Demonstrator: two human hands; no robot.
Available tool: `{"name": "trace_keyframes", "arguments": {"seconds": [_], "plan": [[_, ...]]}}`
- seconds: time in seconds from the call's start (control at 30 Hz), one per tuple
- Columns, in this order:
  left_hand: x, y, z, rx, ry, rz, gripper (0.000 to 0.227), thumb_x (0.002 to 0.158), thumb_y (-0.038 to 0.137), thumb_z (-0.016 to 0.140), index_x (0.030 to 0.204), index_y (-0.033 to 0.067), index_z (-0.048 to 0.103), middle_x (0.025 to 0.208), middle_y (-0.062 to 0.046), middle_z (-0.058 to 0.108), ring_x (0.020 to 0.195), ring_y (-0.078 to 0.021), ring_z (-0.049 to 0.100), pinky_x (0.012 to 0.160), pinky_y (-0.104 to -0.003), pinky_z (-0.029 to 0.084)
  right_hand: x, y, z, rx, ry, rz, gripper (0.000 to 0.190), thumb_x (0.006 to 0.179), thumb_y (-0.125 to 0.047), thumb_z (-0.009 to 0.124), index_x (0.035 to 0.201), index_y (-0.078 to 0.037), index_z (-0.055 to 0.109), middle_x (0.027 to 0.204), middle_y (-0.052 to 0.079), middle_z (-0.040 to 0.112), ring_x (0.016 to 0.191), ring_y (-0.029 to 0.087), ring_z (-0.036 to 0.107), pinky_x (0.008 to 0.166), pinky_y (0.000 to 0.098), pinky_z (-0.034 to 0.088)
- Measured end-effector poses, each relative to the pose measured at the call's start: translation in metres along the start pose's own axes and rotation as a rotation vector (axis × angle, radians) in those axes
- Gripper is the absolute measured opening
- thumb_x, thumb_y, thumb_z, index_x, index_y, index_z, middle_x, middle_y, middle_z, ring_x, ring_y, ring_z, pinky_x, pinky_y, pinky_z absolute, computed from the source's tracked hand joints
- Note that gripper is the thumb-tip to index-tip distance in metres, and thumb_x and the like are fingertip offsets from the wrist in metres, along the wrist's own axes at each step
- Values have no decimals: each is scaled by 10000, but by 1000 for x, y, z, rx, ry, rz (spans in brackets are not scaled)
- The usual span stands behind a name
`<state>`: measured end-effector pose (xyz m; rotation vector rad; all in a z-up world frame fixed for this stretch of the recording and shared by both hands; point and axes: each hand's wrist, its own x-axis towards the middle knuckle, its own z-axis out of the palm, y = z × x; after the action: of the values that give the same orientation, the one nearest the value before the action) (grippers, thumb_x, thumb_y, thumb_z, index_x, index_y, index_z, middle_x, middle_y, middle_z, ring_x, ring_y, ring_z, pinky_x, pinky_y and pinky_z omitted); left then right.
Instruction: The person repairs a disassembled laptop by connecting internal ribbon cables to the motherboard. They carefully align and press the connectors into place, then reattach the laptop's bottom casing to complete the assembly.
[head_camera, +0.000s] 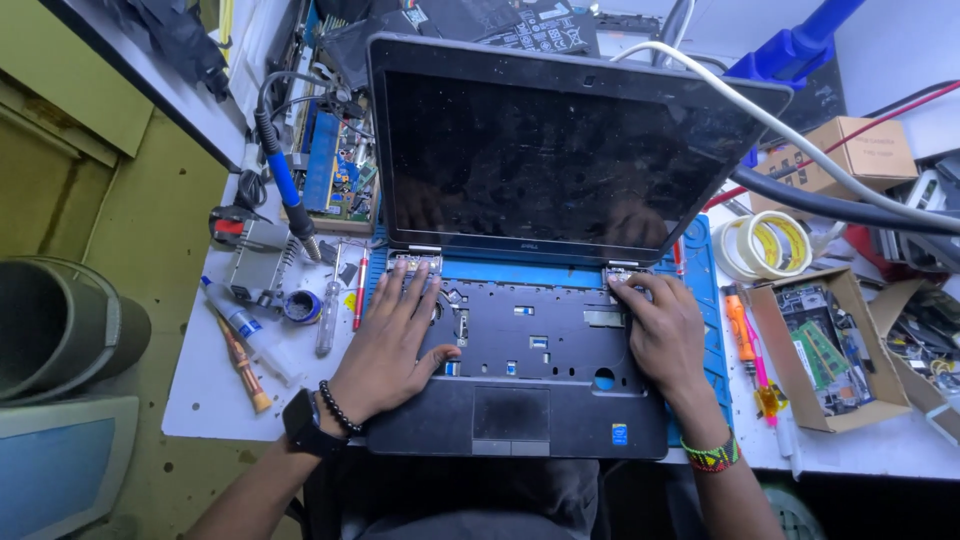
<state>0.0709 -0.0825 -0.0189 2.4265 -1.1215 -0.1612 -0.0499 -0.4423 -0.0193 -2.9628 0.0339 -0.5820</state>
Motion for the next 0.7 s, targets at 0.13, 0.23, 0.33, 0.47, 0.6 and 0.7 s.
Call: {"name": "trace_keyframes", "arguments": {"seconds": [0.13, 0.23, 0.33, 0.47, 0.6, 0.7], "plan": [[-3, -12, 8, -8, 19, 24, 976, 955, 679, 508, 1593, -22, 273, 1617, -275, 333, 1524, -479, 192, 1247, -576, 88, -4, -7, -15, 192, 60, 130, 358, 1026, 36, 525, 1249, -109, 764, 1135, 118, 745, 1119, 400, 694, 938, 472, 570], [-12, -7, -6, -80, 74, 10, 903, 974, 588, 535, 1613, 15, 255, 1632, -238, 329, 1519, -452, 212, 1241, -567, 118, -17, -13, -35, 222, 64, 169, 341, 1006, 27, 554, 1232, -112, 768, 1159, 122, 752, 1143, 403, 694, 943, 476, 569], [-22, -3, -11, -90, 100, 47, 884, 948, 553, 618, 1598, 35, 317, 1611, -228, 376, 1499, -456, 260, 1232, -573, 159, -28, -20, -49, 286, 34, 195, 293, 982, -17, 628, 1214, -116, 776, 1217, 127, 758, 1182, 399, 686, 959, 476, 566], [-33, 8, -28, -376, 112, 21, 815, 988, 587, 390, 1597, 64, 251, 1651, -149, 344, 1557, -341, 257, 1267, -535, 120, -50, -15, -40, 261, -63, 190, 362, 993, -147, 610, 1341, -75, 683, 1376, 128, 691, 1235, 305, 679, 990, 409, 558], [-31, 13, -23, -873, 269, -266, 720, 980, 524, 451, 1499, 24, 451, 1533, -175, 525, 1479, -304, 452, 1229, -462, 296, -70, -20, -25, 254, 64, 168, 322, 1023, -29, 561, 1324, -16, 675, 1413, 147, 662, 1299, 300, 647, 1098, 384, 515], [-33, 14, -11, -759, 323, -332, 592, 981, 388, 563, 1484, 80, 507, 1564, -136, 498, 1507, -276, 397, 1195, -420, 370, -71, -19, -19, 267, 37, 137, 354, 1030, 17, 537, 1363, 3, 656, 1443, 172, 647, 1326, 317, 633, 1121, 395, 497]]}}
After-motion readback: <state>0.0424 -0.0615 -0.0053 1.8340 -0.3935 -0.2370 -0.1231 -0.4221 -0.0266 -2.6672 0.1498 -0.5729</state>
